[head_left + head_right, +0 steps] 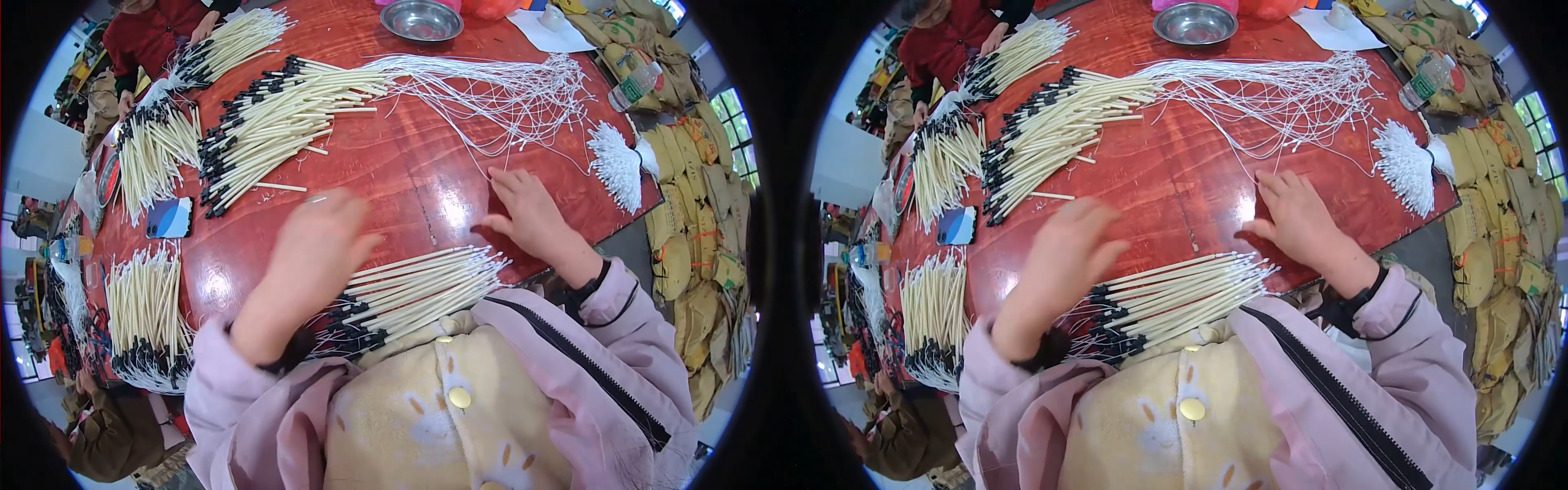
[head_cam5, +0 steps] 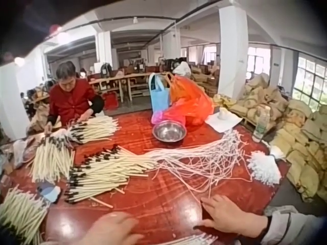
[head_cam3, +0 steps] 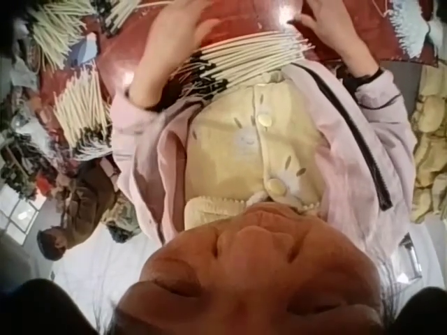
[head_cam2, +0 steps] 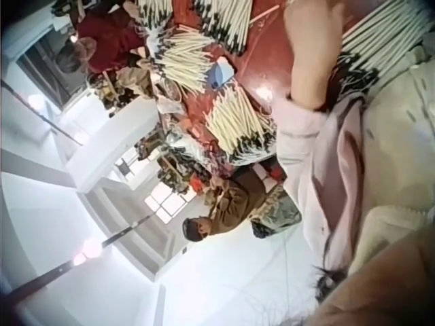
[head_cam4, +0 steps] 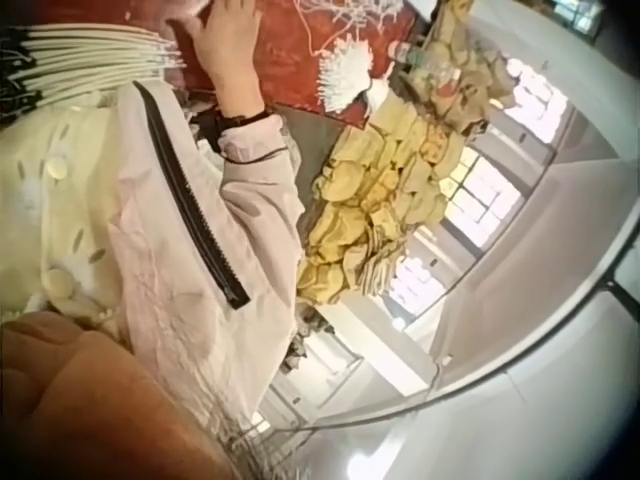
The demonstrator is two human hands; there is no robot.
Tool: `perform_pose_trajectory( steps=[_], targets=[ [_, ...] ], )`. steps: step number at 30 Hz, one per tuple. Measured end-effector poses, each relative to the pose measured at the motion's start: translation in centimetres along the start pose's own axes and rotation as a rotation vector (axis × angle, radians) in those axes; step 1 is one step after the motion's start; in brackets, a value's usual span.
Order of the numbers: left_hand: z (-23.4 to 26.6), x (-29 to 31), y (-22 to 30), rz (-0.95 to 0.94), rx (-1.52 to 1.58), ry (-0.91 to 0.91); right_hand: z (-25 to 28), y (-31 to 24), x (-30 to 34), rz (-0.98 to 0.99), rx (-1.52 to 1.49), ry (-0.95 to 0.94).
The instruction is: The person assembles components by hand, sliding a white tube onto a white cord and placing the completed assembly onto a stack. This process is repeated multiple times while other assemblies are moved aside on the table.
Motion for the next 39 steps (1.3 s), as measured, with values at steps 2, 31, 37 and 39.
perform_pose_trajectory(
  steps=[2, 31, 37, 39],
  targets=[
    [-4.5, -3.5, 1.9, -0.205, -0.039, -0.1, -0.8, -0.2, 1.1, -0.003, 0.031, -0.035],
    [-3.3, 7.4, -11.5, 0.462, 0.108, 0.1, -2.5, -3.2, -2.9, 0.278, -0.144, -0.003],
    [-2.3, 9.5, -13.5, 0.62, 0.049, 0.021, -2.4, -3.1, -3.3, 0.253, -0.176, -0.014],
    [-2.0, 9.4, -14.4, 0.612, -0.097, -0.083, -2.3, -3.2, -3.3, 0.26, -0.18, -0.015]
  ],
)
Point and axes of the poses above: each hand's wrist, its own x-axis away from the middle knuckle, its own z-axis out of the back of the hand, y = z × x, the point moved 8 cm from there along -x, towards the middle knuckle, and after that the axes turned 9 degrees about y, right-handed, at the moved point
